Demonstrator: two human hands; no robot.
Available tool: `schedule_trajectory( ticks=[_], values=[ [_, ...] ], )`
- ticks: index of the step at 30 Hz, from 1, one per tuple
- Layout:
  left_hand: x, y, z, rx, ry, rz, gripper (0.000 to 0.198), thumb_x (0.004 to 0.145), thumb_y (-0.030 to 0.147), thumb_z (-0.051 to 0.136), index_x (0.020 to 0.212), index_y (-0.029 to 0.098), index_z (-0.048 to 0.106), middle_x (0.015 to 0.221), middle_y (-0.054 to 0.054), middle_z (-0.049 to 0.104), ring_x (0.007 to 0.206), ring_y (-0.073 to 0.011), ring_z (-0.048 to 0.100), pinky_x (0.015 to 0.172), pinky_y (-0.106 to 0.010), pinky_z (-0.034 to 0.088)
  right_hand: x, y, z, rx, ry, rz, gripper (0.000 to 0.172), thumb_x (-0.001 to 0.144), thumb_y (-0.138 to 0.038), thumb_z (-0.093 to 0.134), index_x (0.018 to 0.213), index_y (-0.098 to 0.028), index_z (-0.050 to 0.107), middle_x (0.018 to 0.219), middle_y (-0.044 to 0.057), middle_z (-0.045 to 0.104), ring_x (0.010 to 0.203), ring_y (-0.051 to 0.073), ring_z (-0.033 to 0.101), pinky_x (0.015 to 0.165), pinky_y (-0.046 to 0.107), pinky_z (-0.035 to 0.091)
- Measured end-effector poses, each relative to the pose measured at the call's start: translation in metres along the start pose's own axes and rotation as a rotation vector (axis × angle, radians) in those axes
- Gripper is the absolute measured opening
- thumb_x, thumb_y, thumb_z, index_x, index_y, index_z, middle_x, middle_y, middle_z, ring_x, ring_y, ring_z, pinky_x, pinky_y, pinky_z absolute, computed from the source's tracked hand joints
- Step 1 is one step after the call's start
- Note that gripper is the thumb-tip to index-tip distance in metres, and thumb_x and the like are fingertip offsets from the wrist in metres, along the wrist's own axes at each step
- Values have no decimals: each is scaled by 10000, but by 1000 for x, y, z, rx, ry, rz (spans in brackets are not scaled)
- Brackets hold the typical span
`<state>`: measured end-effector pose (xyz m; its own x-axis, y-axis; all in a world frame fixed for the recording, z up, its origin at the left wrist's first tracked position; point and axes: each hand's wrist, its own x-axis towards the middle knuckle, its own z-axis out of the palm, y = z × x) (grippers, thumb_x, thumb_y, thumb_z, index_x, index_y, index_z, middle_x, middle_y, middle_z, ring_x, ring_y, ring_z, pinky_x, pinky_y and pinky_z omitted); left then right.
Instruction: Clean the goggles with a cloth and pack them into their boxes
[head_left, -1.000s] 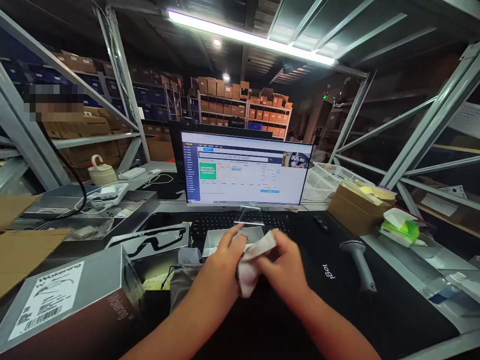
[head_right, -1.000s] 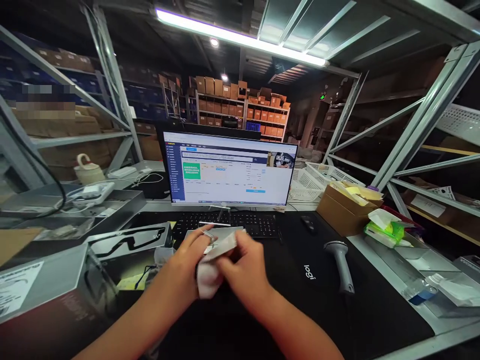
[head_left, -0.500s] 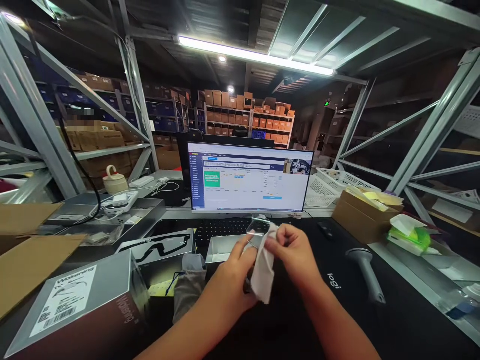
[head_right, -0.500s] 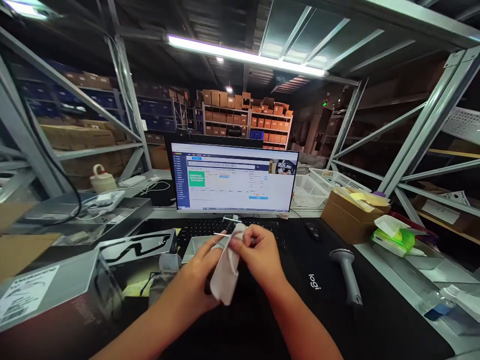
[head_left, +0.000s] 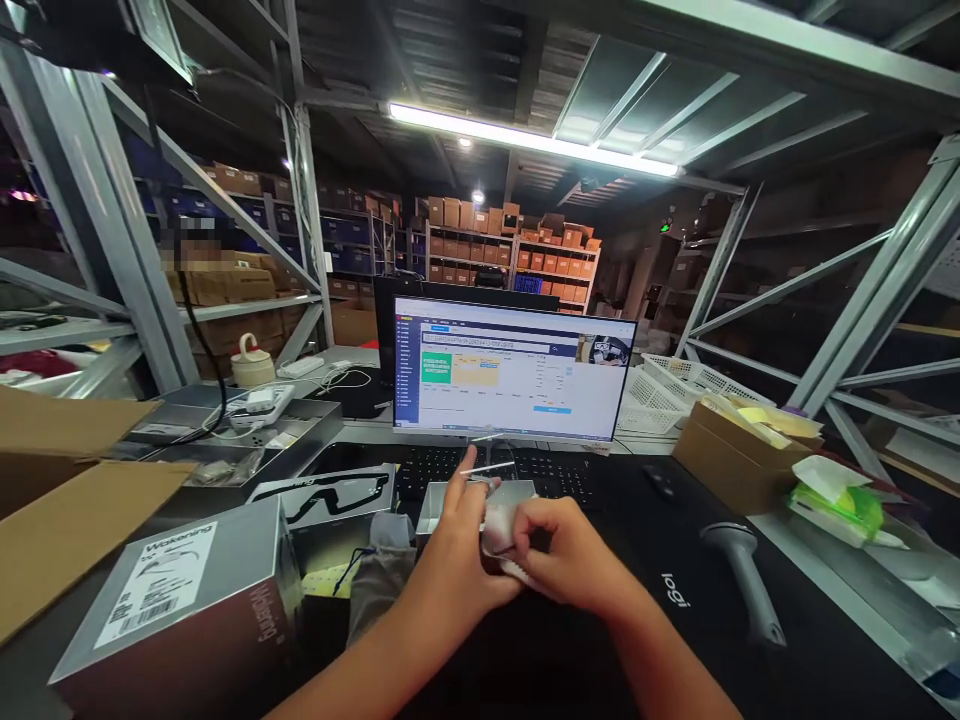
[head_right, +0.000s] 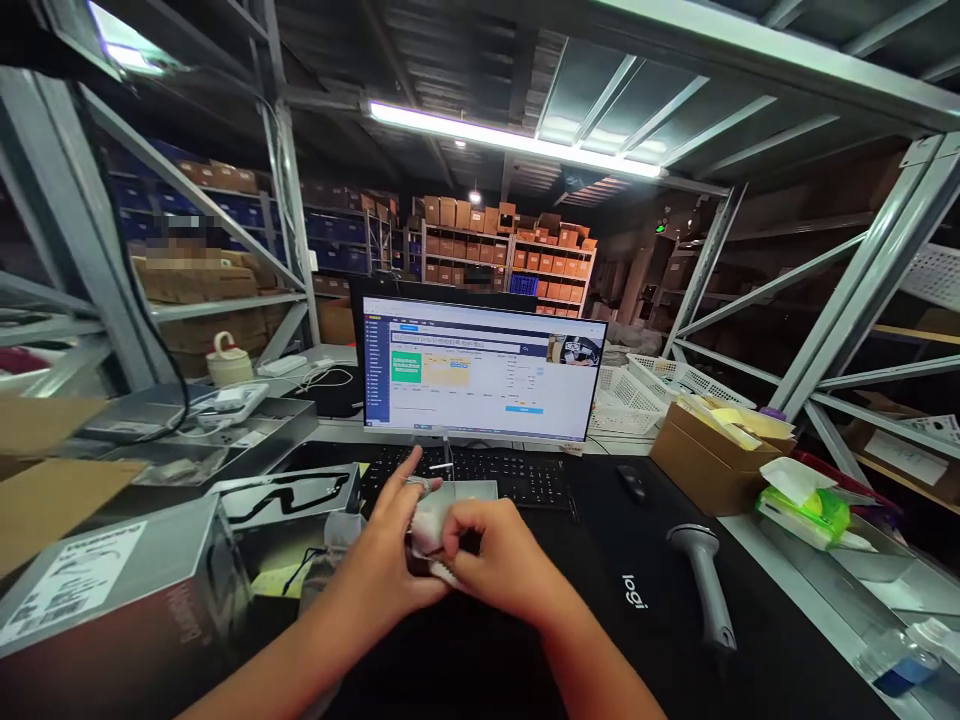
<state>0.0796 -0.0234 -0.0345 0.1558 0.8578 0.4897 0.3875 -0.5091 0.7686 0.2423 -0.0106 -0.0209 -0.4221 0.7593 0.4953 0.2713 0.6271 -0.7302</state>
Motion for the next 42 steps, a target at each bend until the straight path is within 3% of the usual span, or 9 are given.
schedule_trajectory(
  ticks=[3, 5, 9, 13, 16, 21, 25, 33, 42],
  values=[
    [0, -3, 0, -210, -154, -93, 969, 558, 123, 798, 1421, 241, 376, 1642, -187, 31, 1256, -312, 570, 727, -358, 654, 6, 8, -27, 179, 76, 75, 234, 717, -211, 692, 595, -191, 493, 572, -43, 539, 545, 105, 464, 546, 221, 364],
    [0, -3, -9, -208, -227, -101, 985, 565, 118, 790, 1450, 274, 388, 1612, -160, 214, 1153, -268, 635, 674, -315, 650, 8, 15, -44, 313, 247, 99, 315, 705, -285, 738, 616, -209, 445, 547, -56, 506, 487, 97, 434, 483, 210, 343],
    [2, 3, -36, 147, -102, 76, 347, 781, 197, 678, 1124, 244, 681, 1069, -65, 711, 789, -205, 715, 656, -336, 639, 2, 20, -71, 336, 427, 71, 358, 709, -314, 776, 640, -215, 438, 560, -58, 509, 482, 98, 450, 474, 209, 345],
    [1, 11, -44, 507, 191, 471, 554, 886, 169, 584, 1417, 301, 497, 1496, -117, 483, 1383, -348, 457, 1110, -613, 394, -10, 7, -76, 157, 255, 56, 269, 742, -234, 737, 616, -201, 501, 600, -30, 584, 554, 126, 536, 553, 243, 408],
    [4, 12, -43, 567, 43, 552, 786, 861, 86, 559, 1555, 309, 264, 1638, -120, 240, 1508, -346, 202, 1165, -655, 225, -15, -8, -66, -32, 52, -17, 214, 752, -154, 714, 602, -189, 565, 641, -24, 628, 619, 125, 559, 611, 239, 419],
    [13, 6, -44, 411, -253, 454, 587, 788, 77, 574, 1312, 338, 610, 1239, -14, 706, 1185, -222, 648, 1155, -501, 382, -13, -10, -49, -113, -45, -77, 174, 738, -66, 622, 614, -188, 609, 625, -44, 620, 590, 101, 524, 580, 213, 385],
    [15, 4, -41, 441, -128, 346, 331, 768, 188, 617, 1070, 262, 733, 1049, -20, 768, 963, -232, 726, 900, -371, 583, -4, 3, -47, 29, 198, -5, 145, 643, -56, 603, 583, -188, 595, 579, -43, 595, 560, 114, 509, 553, 226, 376],
    [22, -5, -47, 290, 306, 143, 258, 745, 252, 579, 978, 232, 687, 966, -14, 766, 884, -221, 735, 832, -366, 586, 13, 30, -72, 284, 796, -52, 397, 745, -395, 766, 696, -227, 410, 600, -60, 499, 526, 106, 484, 523, 212, 396],
    [18, -13, -17, 106, 377, 103, 277, 724, 195, 584, 988, 237, 658, 968, 4, 750, 861, -191, 741, 796, -314, 604, 12, 12, 28, 499, 551, -58, 491, 815, -558, 712, 676, -229, 376, 582, -66, 404, 511, 100, 370, 474, 206, 363]
  ],
)
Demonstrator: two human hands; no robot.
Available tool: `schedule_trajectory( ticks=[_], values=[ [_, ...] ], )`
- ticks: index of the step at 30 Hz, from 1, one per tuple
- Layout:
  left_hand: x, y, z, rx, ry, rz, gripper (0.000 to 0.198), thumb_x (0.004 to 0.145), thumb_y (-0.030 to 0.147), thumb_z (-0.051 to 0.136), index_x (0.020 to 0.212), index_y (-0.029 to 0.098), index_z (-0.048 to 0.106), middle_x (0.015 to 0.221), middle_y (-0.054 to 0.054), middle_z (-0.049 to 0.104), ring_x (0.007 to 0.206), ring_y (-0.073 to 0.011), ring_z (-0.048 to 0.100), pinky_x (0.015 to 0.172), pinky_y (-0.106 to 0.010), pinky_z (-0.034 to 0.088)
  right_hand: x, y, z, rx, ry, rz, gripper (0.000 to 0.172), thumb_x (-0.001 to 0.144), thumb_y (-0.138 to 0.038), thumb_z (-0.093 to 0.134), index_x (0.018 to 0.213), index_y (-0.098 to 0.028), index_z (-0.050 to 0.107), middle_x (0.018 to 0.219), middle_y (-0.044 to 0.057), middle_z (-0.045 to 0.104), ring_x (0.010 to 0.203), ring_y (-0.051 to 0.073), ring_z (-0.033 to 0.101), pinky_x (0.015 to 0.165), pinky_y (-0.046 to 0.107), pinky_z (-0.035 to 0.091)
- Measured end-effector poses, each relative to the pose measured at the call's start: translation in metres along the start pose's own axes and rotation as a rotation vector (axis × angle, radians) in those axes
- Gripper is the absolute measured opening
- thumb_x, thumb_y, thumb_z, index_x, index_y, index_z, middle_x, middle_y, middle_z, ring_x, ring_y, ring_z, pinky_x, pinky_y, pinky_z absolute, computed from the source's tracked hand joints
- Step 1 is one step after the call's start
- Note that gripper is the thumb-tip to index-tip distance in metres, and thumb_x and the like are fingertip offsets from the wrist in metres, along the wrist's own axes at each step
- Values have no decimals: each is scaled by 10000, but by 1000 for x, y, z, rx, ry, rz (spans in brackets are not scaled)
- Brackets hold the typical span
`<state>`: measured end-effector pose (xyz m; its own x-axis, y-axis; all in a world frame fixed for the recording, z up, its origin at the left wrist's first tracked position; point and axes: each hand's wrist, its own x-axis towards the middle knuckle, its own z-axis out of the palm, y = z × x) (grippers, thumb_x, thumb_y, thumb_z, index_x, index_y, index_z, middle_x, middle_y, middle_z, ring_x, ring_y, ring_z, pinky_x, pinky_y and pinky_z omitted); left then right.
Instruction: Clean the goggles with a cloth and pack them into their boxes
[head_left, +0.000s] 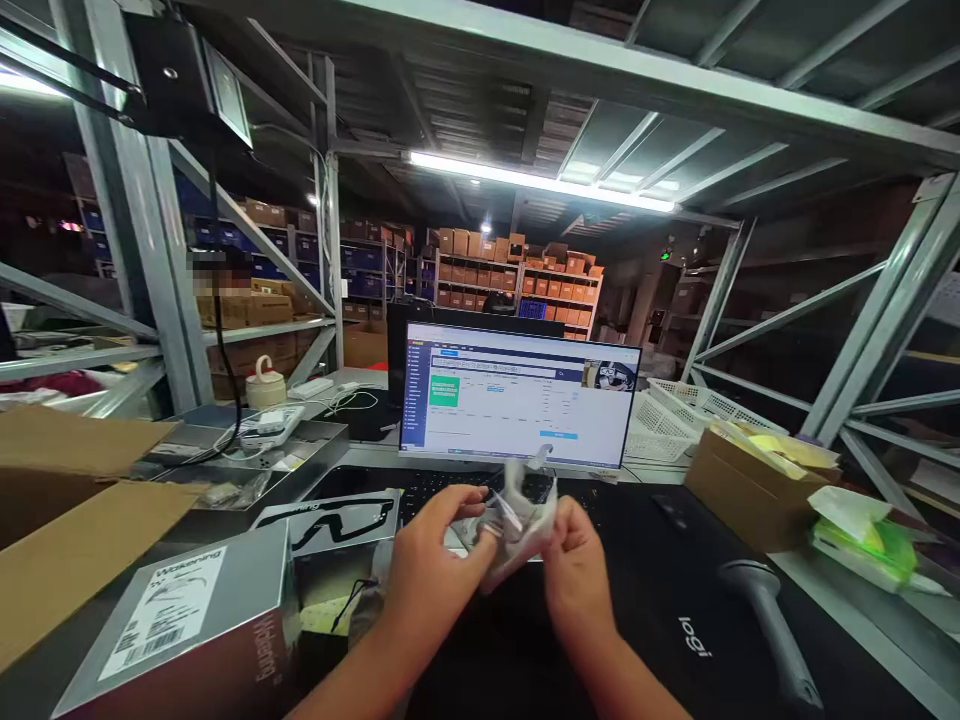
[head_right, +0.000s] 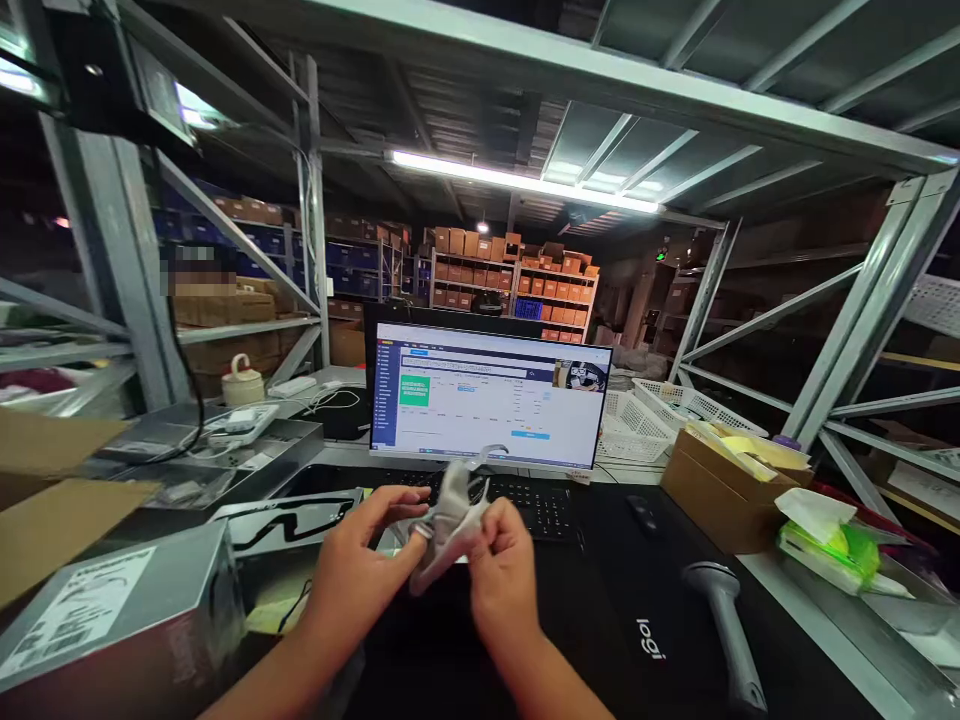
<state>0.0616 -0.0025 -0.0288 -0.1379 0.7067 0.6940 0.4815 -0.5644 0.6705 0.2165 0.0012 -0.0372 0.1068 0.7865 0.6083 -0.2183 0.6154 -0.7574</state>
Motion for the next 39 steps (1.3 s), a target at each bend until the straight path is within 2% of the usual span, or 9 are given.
schedule_trajectory(
  ticks=[6, 10, 18, 21, 24, 27, 30, 36, 39],
  values=[
    [-14, 3, 7, 52, 67, 306, 349, 704, 124, 555, 1022, 239, 641, 881, 26, 758, 744, -153, 742, 686, -221, 593, -28, -5, 15, -322, 21, -115, 194, 731, -212, 726, 655, -203, 547, 573, -49, 467, 512, 109, 414, 474, 214, 367],
    [-16, 2, 10, 120, 53, 425, 418, 723, 105, 544, 1109, 243, 623, 951, 4, 759, 823, -169, 743, 726, -240, 593, -32, -8, 11, -411, 119, -165, 348, 693, -142, 684, 530, -214, 385, 522, -57, 380, 532, 122, 408, 475, 221, 332],
    [-22, 0, 21, 18, -58, 329, 450, 800, 135, 617, 1231, 260, 583, 1418, -90, 526, 1256, -243, 586, 1017, -395, 530, -30, -12, 14, -284, 167, 31, 276, 616, -154, 692, 481, -193, 455, 521, -47, 429, 531, 105, 366, 495, 229, 328],
    [-23, 2, 21, -5, -141, 347, 504, 852, 135, 590, 1334, 264, 527, 1451, -101, 504, 1308, -244, 545, 1058, -406, 507, -18, -22, 10, -15, 178, 269, 237, 542, -200, 817, 564, -171, 583, 571, -18, 578, 535, 111, 458, 531, 234, 407],
    [-25, 5, 19, 25, -230, 399, 570, 872, 105, 545, 1412, 273, 470, 1489, -96, 477, 1352, -240, 505, 1093, -406, 481, 1, -35, 0, 265, 255, 416, 372, 429, -233, 927, 612, -173, 609, 593, -15, 642, 560, 129, 546, 582, 247, 474],
    [-27, 8, 19, 47, -280, 451, 652, 856, 53, 501, 1463, 276, 413, 1542, -90, 416, 1408, -239, 439, 1131, -414, 444, 13, -42, -9, 377, 344, 419, 432, 407, -275, 964, 603, -179, 592, 583, -33, 633, 560, 115, 545, 604, 238, 482],
    [-28, 8, 19, 65, -289, 426, 661, 867, 45, 481, 1478, 281, 384, 1566, -88, 385, 1433, -237, 403, 1143, -420, 430, 5, -36, -3, 343, 363, 379, 369, 530, -344, 927, 657, -184, 619, 620, -25, 642, 583, 121, 540, 602, 243, 472],
    [-25, 3, 13, 45, -226, 326, 590, 906, 116, 509, 1460, 261, 366, 1545, -104, 422, 1411, -230, 436, 1161, -433, 406, -25, -20, 18, -47, 183, 217, 306, 593, -211, 845, 508, -167, 555, 487, -61, 468, 502, 79, 343, 490, 214, 318],
    [-22, 3, 11, 46, -283, 350, 604, 894, 94, 485, 1460, 267, 365, 1530, -98, 449, 1401, -221, 451, 1151, -427, 420, -11, -27, 4, 48, 141, 300, 280, 527, -194, 882, 563, -165, 605, 534, -45, 555, 521, 91, 428, 525, 218, 384]
  ],
)
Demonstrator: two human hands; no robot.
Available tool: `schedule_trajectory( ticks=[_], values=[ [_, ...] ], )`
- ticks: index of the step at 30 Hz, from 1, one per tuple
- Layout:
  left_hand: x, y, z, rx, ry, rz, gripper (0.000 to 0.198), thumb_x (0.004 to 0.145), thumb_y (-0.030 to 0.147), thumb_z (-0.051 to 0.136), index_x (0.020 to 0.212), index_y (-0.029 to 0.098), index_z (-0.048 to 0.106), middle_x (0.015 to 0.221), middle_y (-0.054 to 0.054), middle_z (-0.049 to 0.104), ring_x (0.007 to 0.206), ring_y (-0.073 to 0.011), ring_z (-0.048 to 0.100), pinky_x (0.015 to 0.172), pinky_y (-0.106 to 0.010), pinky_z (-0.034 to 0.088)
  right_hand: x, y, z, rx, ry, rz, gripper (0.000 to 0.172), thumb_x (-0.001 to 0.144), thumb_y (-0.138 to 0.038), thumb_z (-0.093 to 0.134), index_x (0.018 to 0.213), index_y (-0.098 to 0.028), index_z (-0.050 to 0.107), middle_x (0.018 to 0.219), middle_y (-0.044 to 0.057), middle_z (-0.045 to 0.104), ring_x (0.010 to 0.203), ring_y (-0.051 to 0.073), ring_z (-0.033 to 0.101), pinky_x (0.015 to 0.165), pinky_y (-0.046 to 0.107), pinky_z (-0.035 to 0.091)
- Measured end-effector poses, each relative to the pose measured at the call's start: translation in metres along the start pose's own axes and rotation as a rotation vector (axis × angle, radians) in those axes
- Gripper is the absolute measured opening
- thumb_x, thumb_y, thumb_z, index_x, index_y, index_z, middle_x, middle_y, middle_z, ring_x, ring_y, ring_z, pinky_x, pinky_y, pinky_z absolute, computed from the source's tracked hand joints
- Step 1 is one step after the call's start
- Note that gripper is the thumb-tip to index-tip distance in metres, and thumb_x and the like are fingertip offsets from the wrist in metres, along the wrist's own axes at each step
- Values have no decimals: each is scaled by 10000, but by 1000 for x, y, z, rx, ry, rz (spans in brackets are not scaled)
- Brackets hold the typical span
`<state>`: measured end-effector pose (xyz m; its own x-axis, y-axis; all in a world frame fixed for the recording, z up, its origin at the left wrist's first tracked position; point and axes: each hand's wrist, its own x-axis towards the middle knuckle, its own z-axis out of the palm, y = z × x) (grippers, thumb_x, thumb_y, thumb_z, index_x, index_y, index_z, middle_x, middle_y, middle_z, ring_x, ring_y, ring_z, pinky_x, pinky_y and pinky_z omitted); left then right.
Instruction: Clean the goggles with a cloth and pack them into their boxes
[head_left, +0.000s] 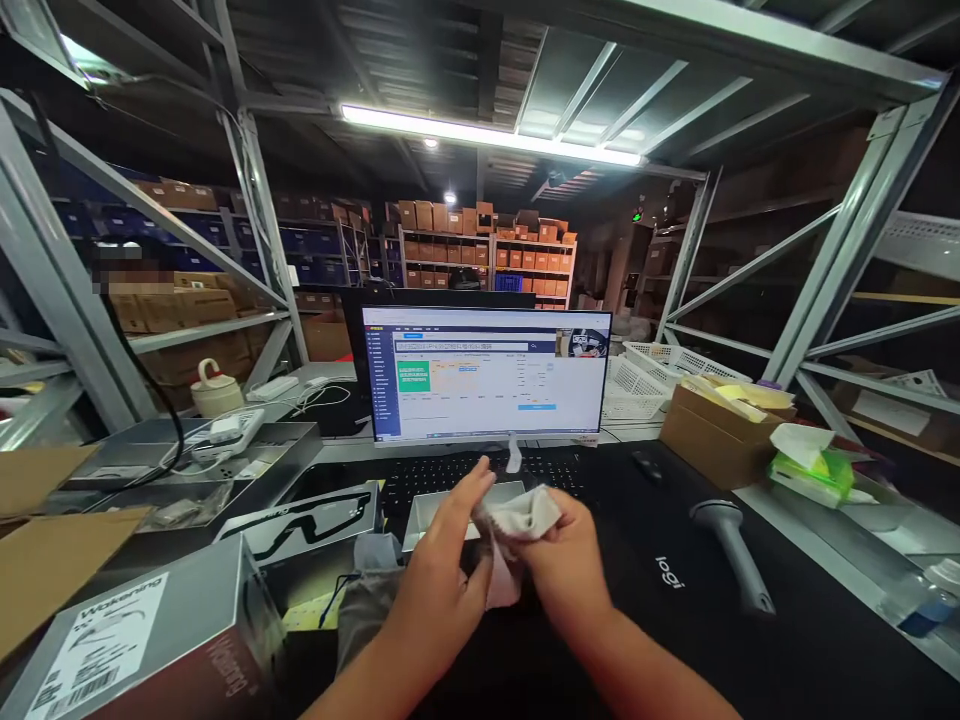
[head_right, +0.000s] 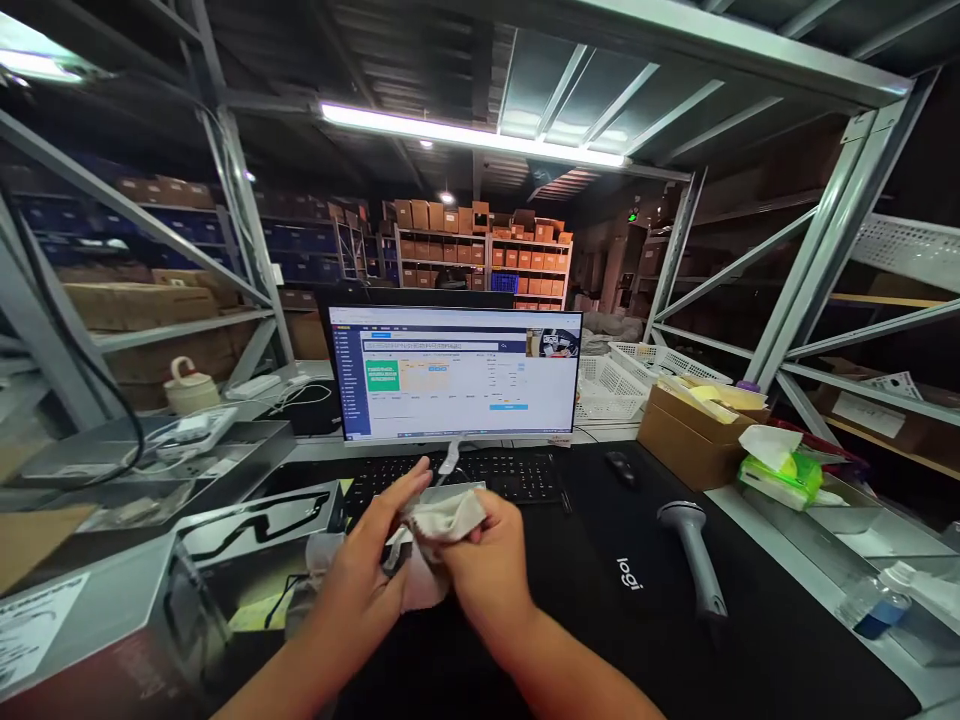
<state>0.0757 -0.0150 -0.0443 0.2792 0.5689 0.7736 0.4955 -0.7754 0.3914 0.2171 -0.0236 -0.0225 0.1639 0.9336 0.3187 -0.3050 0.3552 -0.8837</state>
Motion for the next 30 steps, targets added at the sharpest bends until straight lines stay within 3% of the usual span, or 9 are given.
schedule_trajectory(
  ticks=[3, 6, 11, 13, 17, 21, 23, 27, 30],
  values=[
    [4, 2, -2, 18, -71, 95, 691, 849, 57, 495, 1489, 260, 336, 1556, -104, 416, 1427, -240, 415, 1166, -454, 397, 20, -17, -14, 211, 28, 123, 367, 447, -235, 944, 619, -176, 625, 606, -28, 635, 576, 121, 544, 606, 246, 479],
    [7, 3, -3, 46, -92, 129, 728, 817, -2, 455, 1490, 254, 346, 1587, -107, 362, 1449, -252, 377, 1193, -498, 341, 25, -17, -17, 285, 62, 179, 392, 451, -284, 958, 642, -184, 632, 642, -22, 661, 612, 134, 586, 649, 260, 508],
    [6, -2, -3, -40, -28, 28, 645, 866, 26, 458, 1470, 227, 357, 1602, -147, 315, 1468, -263, 339, 1172, -499, 371, -7, 13, 2, -155, 86, -76, 210, 630, -262, 866, 774, -188, 732, 736, 22, 718, 646, 173, 607, 640, 289, 505],
    [6, -3, -3, -73, -14, 29, 627, 880, 32, 449, 1469, 219, 348, 1601, -160, 311, 1476, -263, 324, 1167, -501, 374, -14, 17, 4, -257, 48, -134, 187, 636, -243, 863, 769, -185, 746, 748, 34, 727, 656, 186, 615, 646, 303, 510],
    [9, 4, -9, -62, -138, 27, 677, 848, 40, 515, 1477, 231, 354, 1620, -152, 272, 1471, -290, 330, 1182, -544, 326, 9, 1, -9, 24, 11, 72, 317, 494, -228, 943, 714, -185, 720, 738, 19, 738, 658, 183, 643, 668, 303, 540],
    [11, 10, -13, 4, -210, -42, 774, 771, -24, 468, 1486, 257, 374, 1652, -104, 193, 1481, -290, 309, 1190, -576, 285, 29, -10, -18, 235, -8, 253, 338, 522, -293, 949, 742, -188, 714, 751, 16, 737, 676, 183, 664, 726, 328, 561],
    [11, 10, -14, -16, -192, -62, 762, 767, -21, 456, 1478, 246, 391, 1646, -106, 210, 1475, -289, 322, 1179, -568, 316, 21, -3, -14, 157, 27, 201, 326, 559, -323, 933, 770, -188, 724, 771, 26, 744, 699, 195, 671, 726, 332, 563],
    [10, 6, -14, -78, -131, -75, 766, 750, -34, 461, 1470, 221, 401, 1630, -123, 255, 1461, -284, 352, 1163, -513, 377, -10, 15, -1, -211, 127, -43, 272, 575, -259, 915, 765, -169, 743, 715, 29, 731, 626, 190, 631, 599, 293, 528],
    [11, 5, -16, -104, -133, -58, 758, 762, -17, 507, 1470, 231, 398, 1628, -124, 261, 1449, -283, 375, 1155, -474, 402, -10, 12, -1, -189, 64, -23, 252, 554, -220, 921, 698, -174, 719, 664, 10, 711, 583, 167, 605, 560, 271, 510]
  ],
)
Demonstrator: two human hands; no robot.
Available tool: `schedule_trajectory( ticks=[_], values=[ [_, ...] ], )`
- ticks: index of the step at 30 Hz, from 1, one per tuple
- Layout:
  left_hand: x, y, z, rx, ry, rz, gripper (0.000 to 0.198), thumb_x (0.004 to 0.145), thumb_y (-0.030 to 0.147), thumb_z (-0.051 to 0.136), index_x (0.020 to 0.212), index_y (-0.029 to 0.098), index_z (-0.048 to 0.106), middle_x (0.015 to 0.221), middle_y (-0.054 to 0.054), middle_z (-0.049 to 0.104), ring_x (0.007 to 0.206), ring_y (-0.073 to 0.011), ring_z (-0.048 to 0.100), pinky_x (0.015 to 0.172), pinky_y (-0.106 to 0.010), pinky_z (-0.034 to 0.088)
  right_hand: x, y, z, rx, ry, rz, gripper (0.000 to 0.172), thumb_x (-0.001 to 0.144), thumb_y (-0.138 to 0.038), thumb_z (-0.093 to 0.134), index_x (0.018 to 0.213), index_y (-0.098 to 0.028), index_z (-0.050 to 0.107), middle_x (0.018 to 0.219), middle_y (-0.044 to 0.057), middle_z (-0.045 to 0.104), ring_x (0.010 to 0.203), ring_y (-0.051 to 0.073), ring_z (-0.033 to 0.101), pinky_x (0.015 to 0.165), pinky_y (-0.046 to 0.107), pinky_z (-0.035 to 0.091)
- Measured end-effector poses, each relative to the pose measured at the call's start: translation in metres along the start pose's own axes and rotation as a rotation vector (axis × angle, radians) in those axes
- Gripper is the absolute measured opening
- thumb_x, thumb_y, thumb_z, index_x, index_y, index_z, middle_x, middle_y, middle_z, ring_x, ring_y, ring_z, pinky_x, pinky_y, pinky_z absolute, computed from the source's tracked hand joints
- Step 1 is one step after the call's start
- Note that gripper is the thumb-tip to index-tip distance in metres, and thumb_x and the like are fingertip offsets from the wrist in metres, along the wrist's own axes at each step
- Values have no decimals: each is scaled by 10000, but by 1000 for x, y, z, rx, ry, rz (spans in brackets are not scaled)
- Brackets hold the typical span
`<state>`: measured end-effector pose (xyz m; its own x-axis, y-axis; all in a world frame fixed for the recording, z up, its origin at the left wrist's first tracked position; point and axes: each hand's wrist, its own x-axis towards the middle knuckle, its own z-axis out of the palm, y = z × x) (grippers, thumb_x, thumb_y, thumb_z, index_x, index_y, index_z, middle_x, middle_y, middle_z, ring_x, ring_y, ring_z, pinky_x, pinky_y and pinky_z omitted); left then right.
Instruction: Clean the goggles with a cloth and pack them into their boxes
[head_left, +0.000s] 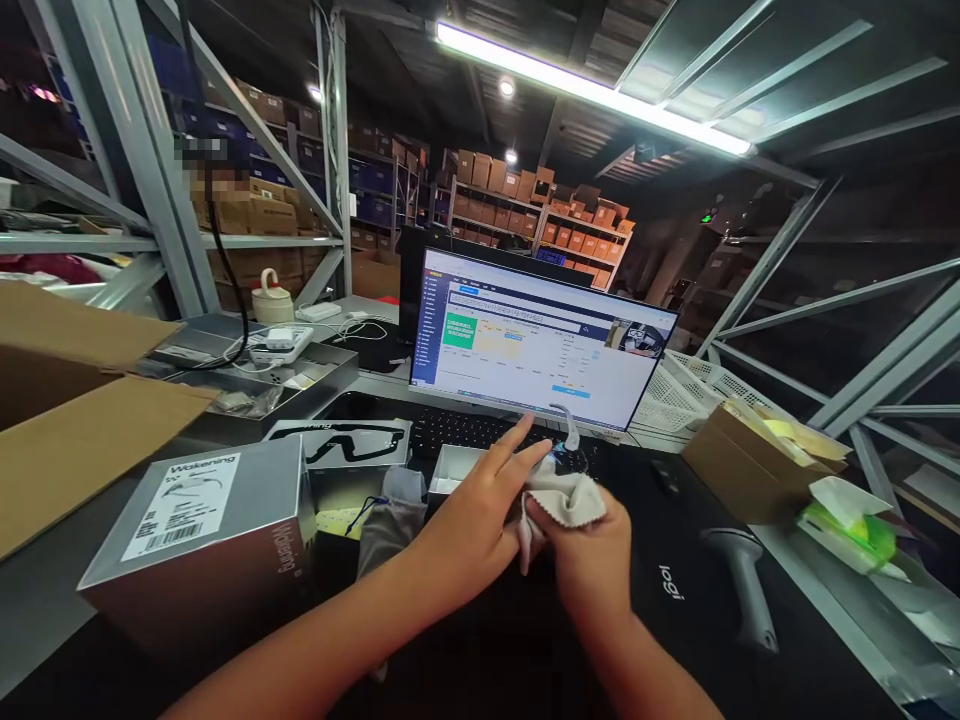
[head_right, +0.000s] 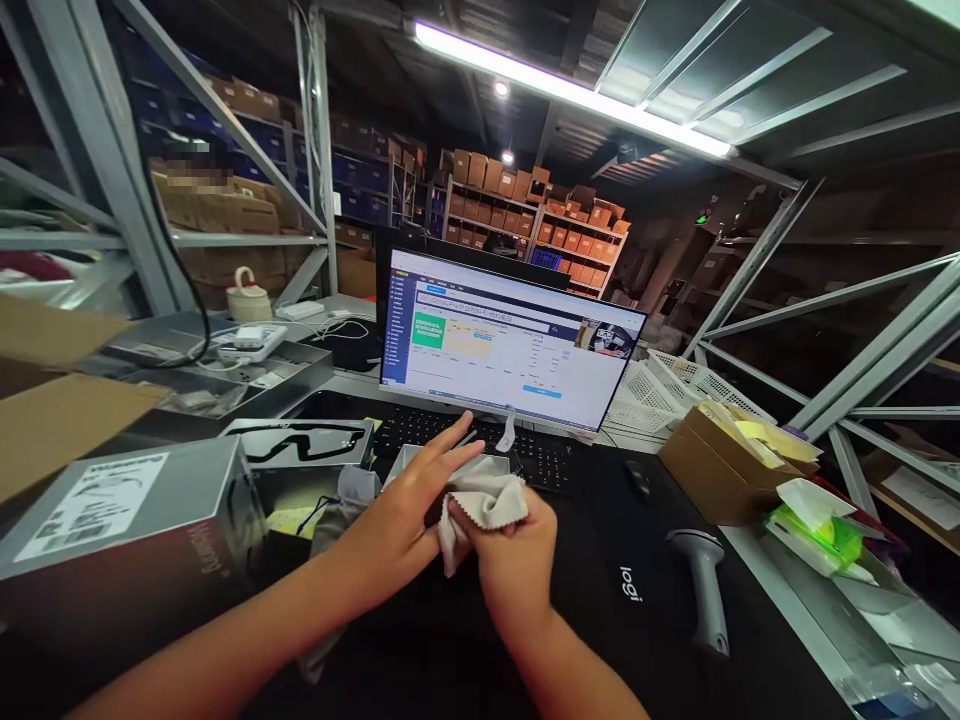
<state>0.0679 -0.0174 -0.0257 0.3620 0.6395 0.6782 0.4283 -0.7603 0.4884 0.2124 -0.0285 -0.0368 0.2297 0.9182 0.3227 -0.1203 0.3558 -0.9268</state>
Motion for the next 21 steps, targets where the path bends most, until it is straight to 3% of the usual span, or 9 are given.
schedule_trajectory(
  ticks=[4, 8, 12, 14, 16, 18, 21],
  values=[
    [1, 3, -3, 26, -49, 9, 729, 787, -4, 498, 1466, 247, 414, 1634, -96, 255, 1450, -271, 375, 1162, -458, 394, 30, -15, -13, 351, -26, 213, 346, 484, -240, 963, 669, -188, 675, 680, -8, 715, 612, 155, 637, 652, 284, 554],
    [2, 0, -2, 46, -60, -2, 705, 776, 12, 507, 1434, 263, 467, 1617, -73, 302, 1425, -271, 417, 1142, -447, 427, 46, -18, -20, 420, -81, 290, 357, 541, -324, 957, 750, -182, 704, 737, 21, 728, 666, 192, 664, 694, 330, 568],
    [5, -7, -4, 126, 164, -55, 461, 801, 97, 549, 1240, 218, 622, 1432, -83, 559, 1292, -260, 562, 1110, -453, 466, 46, -21, -29, 317, -108, 206, 377, 525, -348, 964, 730, -180, 697, 700, 2, 704, 626, 156, 621, 644, 286, 531],
    [8, -9, -9, 156, 271, -64, 401, 808, 130, 553, 1191, 198, 650, 1305, -79, 655, 1212, -248, 617, 1088, -449, 484, 48, -28, -42, 140, -198, 158, 365, 522, -329, 963, 652, -170, 662, 623, -16, 656, 556, 122, 557, 568, 246, 474],
    [11, -9, -16, 144, 285, -110, 382, 803, 165, 566, 1169, 199, 671, 1202, -63, 710, 1117, -235, 667, 1034, -422, 527, 53, -37, -60, -85, -268, 100, 382, 553, -334, 945, 567, -163, 603, 540, -30, 581, 495, 100, 482, 490, 222, 392],
    [12, -9, -23, 117, 242, -180, 364, 785, 198, 591, 1132, 224, 700, 1121, -36, 740, 1027, -223, 702, 962, -387, 570, 59, -46, -79, -246, -207, -4, 401, 589, -370, 921, 542, -167, 579, 514, -31, 548, 477, 100, 454, 464, 223, 358],
    [13, -9, -29, 106, 201, -209, 362, 755, 216, 615, 1097, 259, 725, 1078, -9, 754, 984, -217, 716, 913, -354, 588, 65, -55, -101, -317, 87, -240, 376, 616, -452, 891, 618, -177, 634, 578, -1, 615, 522, 139, 525, 493, 247, 421]
  ],
)
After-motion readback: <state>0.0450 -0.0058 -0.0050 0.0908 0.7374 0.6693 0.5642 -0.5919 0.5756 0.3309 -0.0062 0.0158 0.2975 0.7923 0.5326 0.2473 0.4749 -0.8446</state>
